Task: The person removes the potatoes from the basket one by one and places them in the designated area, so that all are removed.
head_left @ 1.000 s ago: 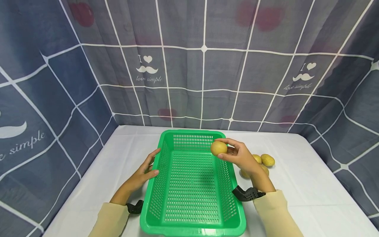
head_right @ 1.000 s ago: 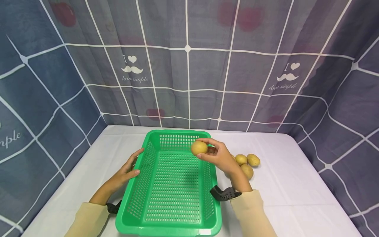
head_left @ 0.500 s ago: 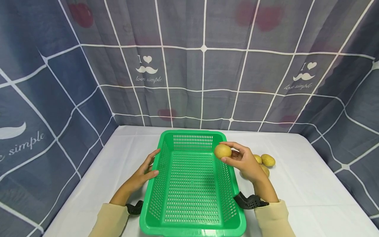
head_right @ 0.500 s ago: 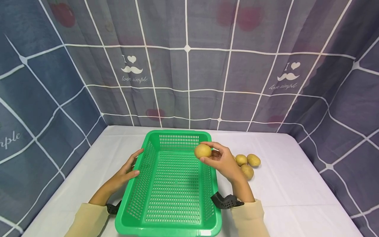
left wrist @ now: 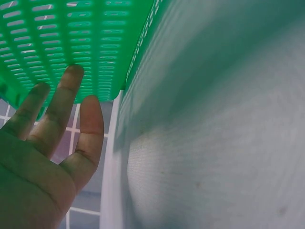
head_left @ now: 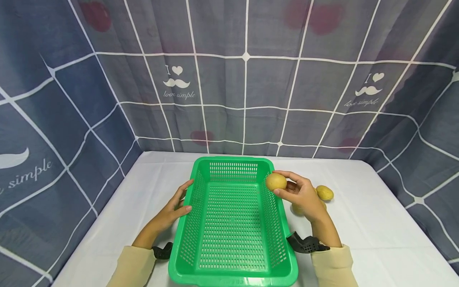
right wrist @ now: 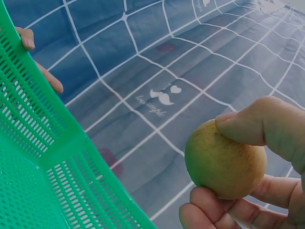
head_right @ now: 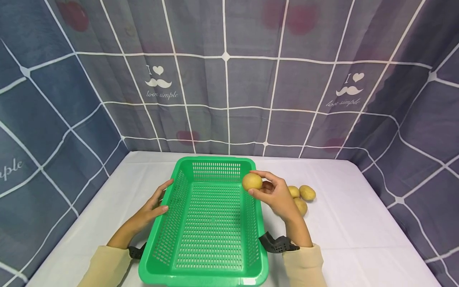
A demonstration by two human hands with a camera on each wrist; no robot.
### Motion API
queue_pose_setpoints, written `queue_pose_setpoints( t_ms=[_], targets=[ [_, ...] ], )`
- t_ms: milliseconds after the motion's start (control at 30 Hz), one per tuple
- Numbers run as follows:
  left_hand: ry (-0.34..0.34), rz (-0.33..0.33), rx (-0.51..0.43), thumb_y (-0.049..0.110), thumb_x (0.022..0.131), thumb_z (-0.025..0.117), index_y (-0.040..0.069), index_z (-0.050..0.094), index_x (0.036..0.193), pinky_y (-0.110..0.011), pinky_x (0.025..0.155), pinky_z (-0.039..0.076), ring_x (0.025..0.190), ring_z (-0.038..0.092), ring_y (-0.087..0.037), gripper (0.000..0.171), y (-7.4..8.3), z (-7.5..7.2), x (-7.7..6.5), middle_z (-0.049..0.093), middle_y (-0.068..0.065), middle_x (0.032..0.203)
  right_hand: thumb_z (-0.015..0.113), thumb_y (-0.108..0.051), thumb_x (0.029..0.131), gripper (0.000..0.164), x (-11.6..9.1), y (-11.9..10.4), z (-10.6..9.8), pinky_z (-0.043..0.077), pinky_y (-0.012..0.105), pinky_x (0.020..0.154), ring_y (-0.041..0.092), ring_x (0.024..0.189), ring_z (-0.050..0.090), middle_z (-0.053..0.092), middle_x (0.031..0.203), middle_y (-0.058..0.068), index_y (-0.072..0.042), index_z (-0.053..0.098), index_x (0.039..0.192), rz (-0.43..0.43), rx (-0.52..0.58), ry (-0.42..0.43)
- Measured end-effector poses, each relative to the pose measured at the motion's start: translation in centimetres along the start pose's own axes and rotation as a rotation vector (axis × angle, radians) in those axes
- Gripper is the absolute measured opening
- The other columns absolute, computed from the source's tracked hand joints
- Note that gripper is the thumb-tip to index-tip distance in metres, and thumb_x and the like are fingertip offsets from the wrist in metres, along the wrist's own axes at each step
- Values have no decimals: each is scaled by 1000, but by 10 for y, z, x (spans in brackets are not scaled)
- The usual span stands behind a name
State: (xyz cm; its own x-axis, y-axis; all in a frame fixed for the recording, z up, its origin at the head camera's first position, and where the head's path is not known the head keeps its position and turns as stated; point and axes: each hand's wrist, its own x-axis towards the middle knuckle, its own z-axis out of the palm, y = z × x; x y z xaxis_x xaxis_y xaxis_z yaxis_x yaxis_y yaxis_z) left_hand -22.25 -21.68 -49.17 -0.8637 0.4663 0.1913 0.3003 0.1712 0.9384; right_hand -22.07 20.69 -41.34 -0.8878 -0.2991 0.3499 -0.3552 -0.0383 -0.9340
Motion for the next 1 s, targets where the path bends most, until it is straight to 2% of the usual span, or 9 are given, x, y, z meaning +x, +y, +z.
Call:
queue_pose_setpoints(
  t_ms=[300, 400, 633, 767, 1000],
  targets=[
    [2, 40, 22, 17, 107, 54, 7, 12, 173, -85, 115, 12, 157, -1, -65, 79, -1, -1, 1, 1, -31, 177, 71, 15, 93, 46, 0, -3, -5, 60, 23, 83, 6, 94, 72, 76, 111, -2, -6, 74, 134, 0, -1, 22],
    [4, 54, 31, 17, 107, 55, 6, 12, 173, -86, 114, 14, 156, 0, -66, 79, -2, -1, 1, 2, -32, 177, 72, 15, 93, 46, -1, -4, -7, 59, 22, 83, 6, 93, 72, 76, 111, -2, -7, 74, 134, 6, -4, 36],
    [1, 74, 31, 14, 107, 54, 5, 12, 172, -87, 112, 15, 154, 1, -69, 79, -3, -2, 0, 2, -33, 176, 73, 14, 92, 42, -5, -7, -12, 59, 23, 80, 8, 91, 71, 72, 115, -3, 2, 70, 132, 34, -50, 80],
    [2, 81, 28, 14, 106, 55, 4, 13, 172, -87, 112, 14, 154, -1, -70, 79, -3, -2, 0, 1, -34, 175, 73, 15, 91, 40, -9, -9, -16, 60, 25, 76, 9, 91, 71, 68, 117, 0, 1, 69, 129, 64, -42, 120],
    [3, 74, 43, 14, 106, 55, 6, 14, 172, -86, 113, 13, 155, 0, -69, 79, -3, -1, -1, 3, -33, 176, 74, 14, 91, 41, -17, -15, -26, 60, 25, 79, 9, 95, 72, 68, 119, 0, 2, 68, 129, 77, -79, 166]
  ],
)
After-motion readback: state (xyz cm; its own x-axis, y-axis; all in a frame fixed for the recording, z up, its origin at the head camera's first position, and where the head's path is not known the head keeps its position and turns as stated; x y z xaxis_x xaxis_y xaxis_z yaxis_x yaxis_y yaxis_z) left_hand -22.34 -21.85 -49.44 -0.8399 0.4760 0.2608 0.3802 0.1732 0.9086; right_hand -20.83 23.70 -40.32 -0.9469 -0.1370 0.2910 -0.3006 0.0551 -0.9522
